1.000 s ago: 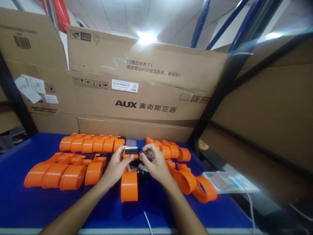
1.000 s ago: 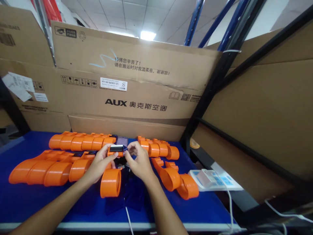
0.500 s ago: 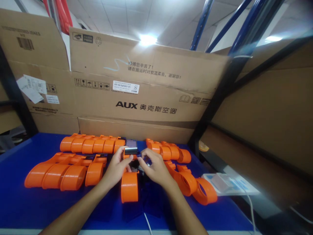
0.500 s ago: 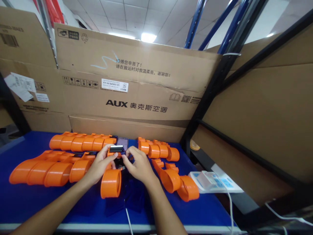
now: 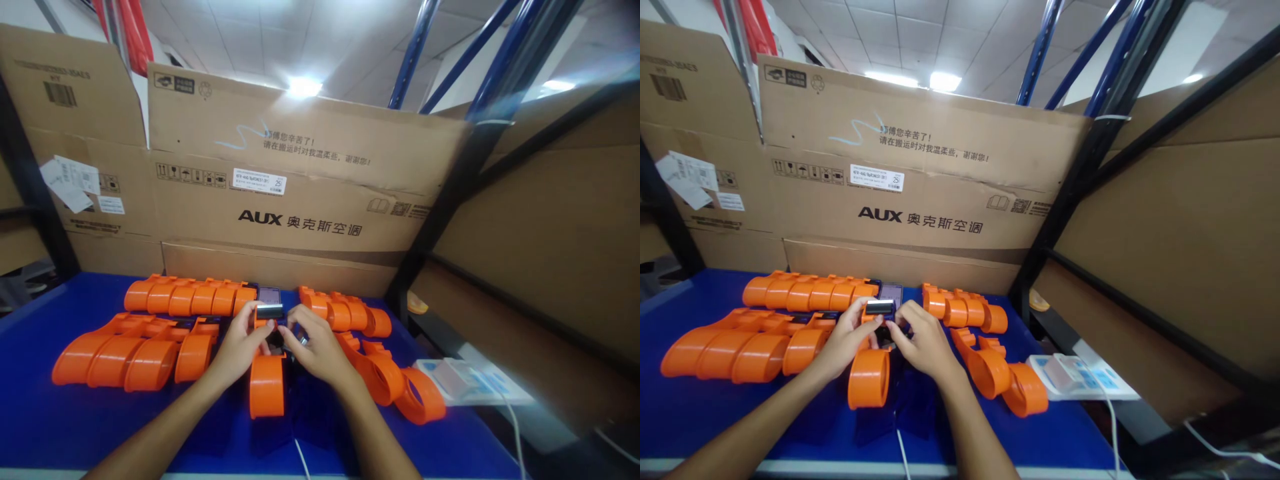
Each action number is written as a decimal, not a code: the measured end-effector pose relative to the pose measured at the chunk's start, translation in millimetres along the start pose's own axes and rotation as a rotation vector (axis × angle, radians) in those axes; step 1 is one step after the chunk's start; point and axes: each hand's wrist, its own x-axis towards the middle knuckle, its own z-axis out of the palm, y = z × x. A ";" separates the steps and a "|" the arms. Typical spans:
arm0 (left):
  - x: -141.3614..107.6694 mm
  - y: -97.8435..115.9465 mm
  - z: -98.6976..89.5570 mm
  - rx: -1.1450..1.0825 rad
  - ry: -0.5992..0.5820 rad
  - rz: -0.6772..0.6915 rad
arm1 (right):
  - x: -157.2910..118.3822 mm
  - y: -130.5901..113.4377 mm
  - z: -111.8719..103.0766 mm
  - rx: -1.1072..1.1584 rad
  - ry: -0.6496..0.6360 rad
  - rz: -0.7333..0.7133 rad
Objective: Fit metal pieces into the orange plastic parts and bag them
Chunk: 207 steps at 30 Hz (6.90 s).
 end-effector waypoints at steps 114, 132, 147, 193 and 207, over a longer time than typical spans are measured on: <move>-7.1 12.5 6.4 -0.354 0.131 0.010 | 2.6 -6.7 0.9 0.204 0.135 0.092; -10.5 17.4 5.8 -0.332 0.126 0.160 | -0.3 -3.2 3.2 0.175 0.073 0.038; -11.7 27.5 5.6 -0.112 0.186 0.284 | -6.9 9.2 4.6 -0.417 0.265 -0.263; -15.9 9.0 0.6 -0.248 -0.119 0.170 | -8.2 16.7 12.1 0.408 0.348 0.177; -9.1 11.1 2.8 -0.143 0.083 0.080 | -4.0 9.7 14.9 0.400 0.212 0.289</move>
